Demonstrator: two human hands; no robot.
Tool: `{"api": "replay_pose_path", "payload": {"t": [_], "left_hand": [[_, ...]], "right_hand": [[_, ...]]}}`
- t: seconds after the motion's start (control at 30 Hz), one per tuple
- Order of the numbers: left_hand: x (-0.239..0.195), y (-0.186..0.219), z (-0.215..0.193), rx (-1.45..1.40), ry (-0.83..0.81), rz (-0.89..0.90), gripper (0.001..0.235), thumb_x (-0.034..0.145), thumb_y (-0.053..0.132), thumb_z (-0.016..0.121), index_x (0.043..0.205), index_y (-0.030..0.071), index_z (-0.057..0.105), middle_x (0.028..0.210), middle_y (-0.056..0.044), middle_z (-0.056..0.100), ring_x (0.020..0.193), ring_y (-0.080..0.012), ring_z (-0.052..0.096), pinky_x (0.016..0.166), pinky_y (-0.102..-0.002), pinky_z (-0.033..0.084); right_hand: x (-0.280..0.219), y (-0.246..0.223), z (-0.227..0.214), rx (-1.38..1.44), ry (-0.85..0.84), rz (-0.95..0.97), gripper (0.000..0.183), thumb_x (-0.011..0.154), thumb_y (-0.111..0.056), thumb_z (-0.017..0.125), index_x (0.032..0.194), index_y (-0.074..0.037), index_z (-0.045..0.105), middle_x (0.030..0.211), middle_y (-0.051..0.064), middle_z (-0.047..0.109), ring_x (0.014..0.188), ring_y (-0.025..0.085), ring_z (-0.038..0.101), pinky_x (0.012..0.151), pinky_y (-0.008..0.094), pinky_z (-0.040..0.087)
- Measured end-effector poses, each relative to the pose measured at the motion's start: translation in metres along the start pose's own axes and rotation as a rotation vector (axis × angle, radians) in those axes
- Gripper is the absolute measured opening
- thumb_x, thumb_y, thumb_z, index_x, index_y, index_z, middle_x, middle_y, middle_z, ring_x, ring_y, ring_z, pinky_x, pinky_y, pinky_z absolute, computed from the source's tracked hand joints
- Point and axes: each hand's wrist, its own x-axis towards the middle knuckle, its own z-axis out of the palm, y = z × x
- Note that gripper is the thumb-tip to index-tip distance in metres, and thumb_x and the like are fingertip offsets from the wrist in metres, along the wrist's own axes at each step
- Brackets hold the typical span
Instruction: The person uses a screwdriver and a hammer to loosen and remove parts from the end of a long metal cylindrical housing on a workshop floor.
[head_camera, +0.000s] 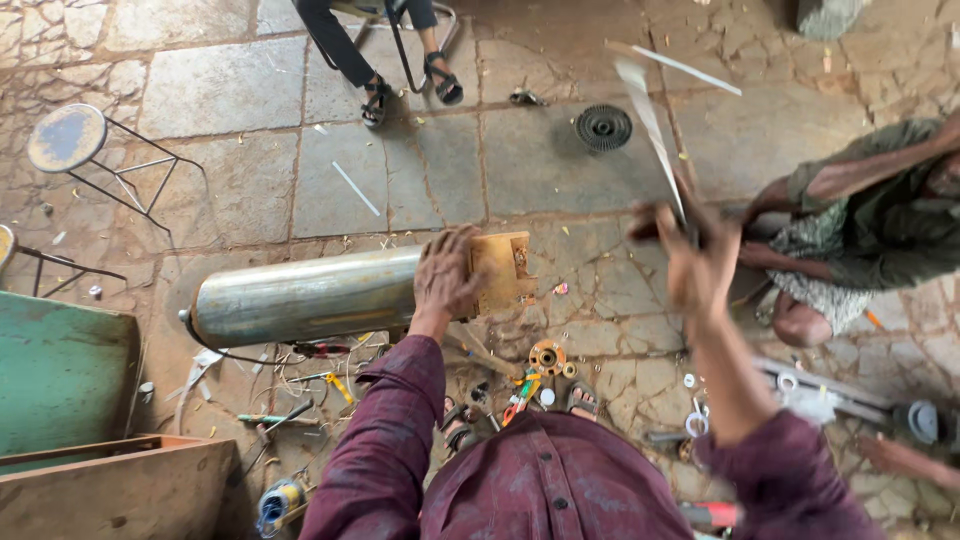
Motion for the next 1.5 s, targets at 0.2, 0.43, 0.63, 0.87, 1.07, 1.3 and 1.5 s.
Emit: {"api": "replay_pose_path", "payload": {"t": [0.2, 0.43, 0.63, 0.87, 1.07, 1.3, 1.5], "left_hand": [[-0.001, 0.014, -0.023, 0.206, -0.278, 0.095, 0.120, 0.048, 0.069, 0.089, 0.151, 0.032, 0.042, 0.162, -0.002, 0.031, 0.149, -0.0300, 0.026, 0.121, -0.059, 0.021], [0.002, 0.026, -0.016, 0.323, -0.400, 0.114, 0.121, 0.055, 0.065, 0.090, 0.158, 0.033, 0.034, 0.164, -0.006, 0.028, 0.152, -0.0346, 0.023, 0.123, -0.062, 0.018], [0.007, 0.037, -0.004, 0.337, -0.340, 0.210, 0.124, 0.057, 0.054, 0.092, 0.159, 0.032, 0.026, 0.166, -0.003, 0.024, 0.155, -0.0364, 0.021, 0.124, -0.059, 0.017], [0.013, 0.045, -0.009, 0.475, -0.440, 0.184, 0.121, 0.064, 0.051, 0.091, 0.159, 0.046, 0.018, 0.170, -0.011, 0.013, 0.152, -0.0427, 0.019, 0.124, -0.057, 0.017], [0.015, 0.036, 0.001, 0.455, -0.419, 0.207, 0.107, 0.072, 0.055, 0.085, 0.158, 0.045, 0.022, 0.166, -0.010, 0.016, 0.152, -0.0425, 0.021, 0.124, -0.059, 0.017], [0.011, 0.034, 0.009, 0.513, -0.442, 0.183, 0.103, 0.071, 0.057, 0.083, 0.157, 0.046, 0.028, 0.168, -0.008, 0.015, 0.154, -0.0399, 0.019, 0.125, -0.059, 0.016], [0.017, 0.035, 0.008, 0.537, -0.478, 0.182, 0.106, 0.072, 0.058, 0.082, 0.159, 0.044, 0.023, 0.168, -0.011, 0.012, 0.153, -0.0423, 0.017, 0.124, -0.062, 0.015]], "right_hand": [[-0.108, 0.091, -0.011, 0.227, 0.236, 0.037, 0.054, 0.107, -0.023, 0.057, 0.155, 0.000, 0.046, 0.116, 0.016, 0.071, 0.097, 0.026, 0.073, 0.080, 0.040, 0.063], [-0.157, 0.113, -0.023, 0.548, -0.132, -0.134, 0.049, 0.099, -0.031, 0.069, 0.139, -0.007, 0.054, 0.138, 0.015, 0.061, 0.128, 0.027, 0.062, 0.107, 0.043, 0.052], [-0.171, 0.216, -0.019, 0.113, 0.258, 0.484, 0.032, 0.101, -0.029, 0.075, 0.101, -0.002, 0.058, 0.083, 0.003, 0.057, 0.069, 0.014, 0.051, 0.060, 0.032, 0.045], [-0.185, 0.288, 0.001, 0.123, 0.171, 0.847, 0.028, 0.107, -0.035, 0.050, 0.113, -0.010, 0.062, 0.068, -0.003, 0.042, 0.058, 0.010, 0.033, 0.050, 0.028, 0.026], [-0.198, 0.287, 0.011, -0.061, -0.102, 0.762, 0.044, 0.106, -0.034, 0.051, 0.139, -0.008, 0.064, 0.076, -0.003, 0.052, 0.072, 0.011, 0.043, 0.066, 0.027, 0.039], [-0.181, 0.318, 0.016, -0.040, -0.225, 0.790, 0.047, 0.106, -0.040, 0.051, 0.136, -0.007, 0.067, 0.078, -0.002, 0.053, 0.075, 0.012, 0.044, 0.070, 0.029, 0.040], [-0.157, 0.327, 0.011, 0.059, -0.440, 0.775, 0.049, 0.115, -0.038, 0.054, 0.110, 0.009, 0.066, 0.081, -0.001, 0.054, 0.077, 0.012, 0.047, 0.072, 0.030, 0.042]]}}
